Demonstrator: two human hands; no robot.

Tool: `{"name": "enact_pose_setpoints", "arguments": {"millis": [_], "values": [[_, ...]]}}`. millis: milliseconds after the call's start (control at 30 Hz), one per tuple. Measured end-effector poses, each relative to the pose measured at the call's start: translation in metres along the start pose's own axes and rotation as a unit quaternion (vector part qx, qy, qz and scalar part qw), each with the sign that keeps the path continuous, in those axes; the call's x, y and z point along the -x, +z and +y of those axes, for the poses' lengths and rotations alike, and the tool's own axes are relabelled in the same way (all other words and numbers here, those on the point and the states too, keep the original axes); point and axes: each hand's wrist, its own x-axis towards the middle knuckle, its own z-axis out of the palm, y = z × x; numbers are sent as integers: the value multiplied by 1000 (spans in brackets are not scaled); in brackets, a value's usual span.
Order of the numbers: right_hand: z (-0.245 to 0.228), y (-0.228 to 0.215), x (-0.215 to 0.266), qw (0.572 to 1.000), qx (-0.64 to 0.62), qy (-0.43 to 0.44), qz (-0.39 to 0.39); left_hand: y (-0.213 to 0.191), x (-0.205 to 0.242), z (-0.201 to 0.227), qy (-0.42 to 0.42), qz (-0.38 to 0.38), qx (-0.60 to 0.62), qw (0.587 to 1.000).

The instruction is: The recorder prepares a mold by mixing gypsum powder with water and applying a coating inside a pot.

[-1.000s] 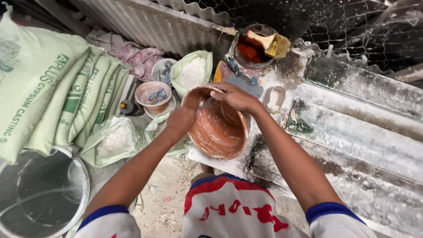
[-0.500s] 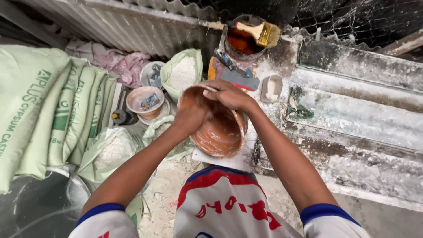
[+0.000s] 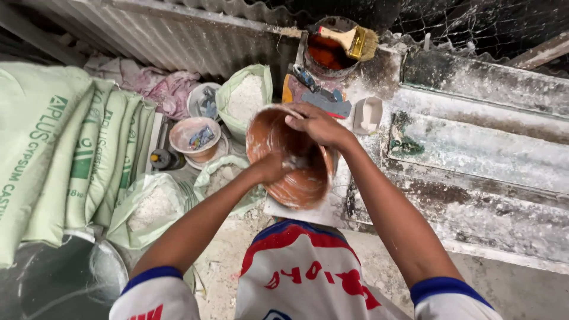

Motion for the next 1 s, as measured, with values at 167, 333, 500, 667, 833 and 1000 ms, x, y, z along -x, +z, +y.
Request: {"name": "enact_pose_setpoints", "arguments": {"millis": [167, 333, 500, 667, 833, 1000], "values": [[8, 6, 1, 1000, -7, -26, -8, -76, -31, 90, -228, -111, -220, 942], [12, 5, 0, 999, 3, -30, -26, -63, -3, 69, -245, 36, -220, 944], [3, 2, -2, 998, -45, -20, -29, -124, -7, 122, -321, -157, -226, 906], [1, 4, -4, 1000, -9, -4, -22, -84, 15, 58, -218, -141, -57, 964], [13, 10, -8, 997, -33, -53, -45, -106, 20, 96, -344, -119, -258, 895], [9, -4, -7, 994, 19, -90, -62, -88, 33, 68, -102, -135, -98, 981]]}}
